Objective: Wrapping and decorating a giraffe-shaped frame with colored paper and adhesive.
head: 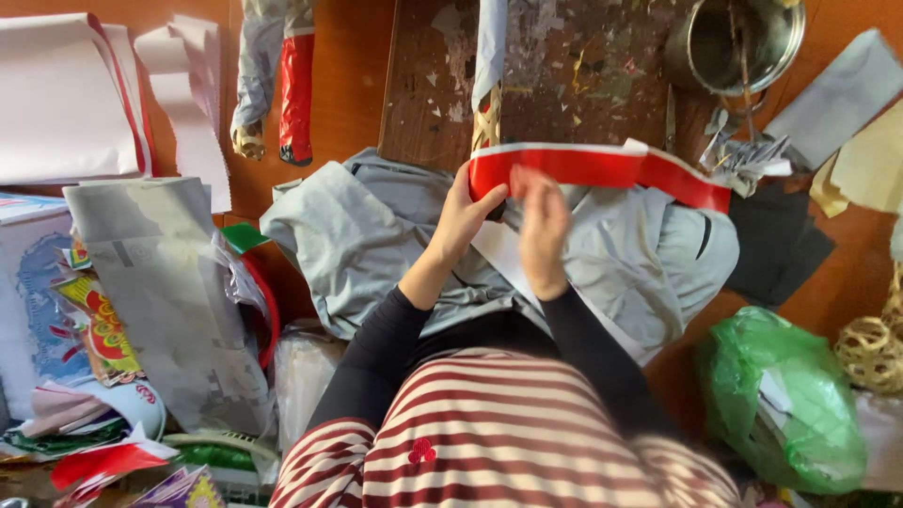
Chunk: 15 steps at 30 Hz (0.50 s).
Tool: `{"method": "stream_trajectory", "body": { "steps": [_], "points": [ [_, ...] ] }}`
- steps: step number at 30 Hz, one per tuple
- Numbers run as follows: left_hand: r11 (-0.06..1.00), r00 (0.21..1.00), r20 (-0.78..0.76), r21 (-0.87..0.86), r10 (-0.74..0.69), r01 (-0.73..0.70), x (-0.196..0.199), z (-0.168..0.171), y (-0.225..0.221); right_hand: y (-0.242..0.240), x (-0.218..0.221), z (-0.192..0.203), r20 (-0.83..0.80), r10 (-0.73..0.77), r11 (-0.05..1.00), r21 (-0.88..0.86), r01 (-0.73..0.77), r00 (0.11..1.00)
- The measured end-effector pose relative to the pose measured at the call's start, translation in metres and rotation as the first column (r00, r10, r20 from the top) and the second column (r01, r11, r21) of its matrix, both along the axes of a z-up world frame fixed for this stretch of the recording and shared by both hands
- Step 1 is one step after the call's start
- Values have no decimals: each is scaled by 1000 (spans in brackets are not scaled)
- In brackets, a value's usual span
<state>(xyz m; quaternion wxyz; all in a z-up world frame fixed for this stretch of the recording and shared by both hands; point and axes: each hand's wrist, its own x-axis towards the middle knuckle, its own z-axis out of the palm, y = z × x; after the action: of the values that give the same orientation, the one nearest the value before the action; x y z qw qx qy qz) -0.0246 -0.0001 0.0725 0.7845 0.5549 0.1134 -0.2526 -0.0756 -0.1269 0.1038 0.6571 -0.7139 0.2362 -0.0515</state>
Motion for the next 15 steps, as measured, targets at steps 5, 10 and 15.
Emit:
{"method": "stream_trajectory", "body": {
  "steps": [5, 10, 15],
  "points": [
    [993, 986, 146, -79, -75, 87, 1, -17, 13, 28, 28, -31, 104, 292, 904, -356, -238, 951],
    [962, 942, 234, -71, -241, 264, 1, -34, 32, 13, 59, -40, -204, 341, 830, -393, -396, 918],
    [912, 900, -158, -138, -405, 386, 7, 0, 32, -2, 75, -49, -184, 484, 793, 505, -341, 855]
  ]
}}
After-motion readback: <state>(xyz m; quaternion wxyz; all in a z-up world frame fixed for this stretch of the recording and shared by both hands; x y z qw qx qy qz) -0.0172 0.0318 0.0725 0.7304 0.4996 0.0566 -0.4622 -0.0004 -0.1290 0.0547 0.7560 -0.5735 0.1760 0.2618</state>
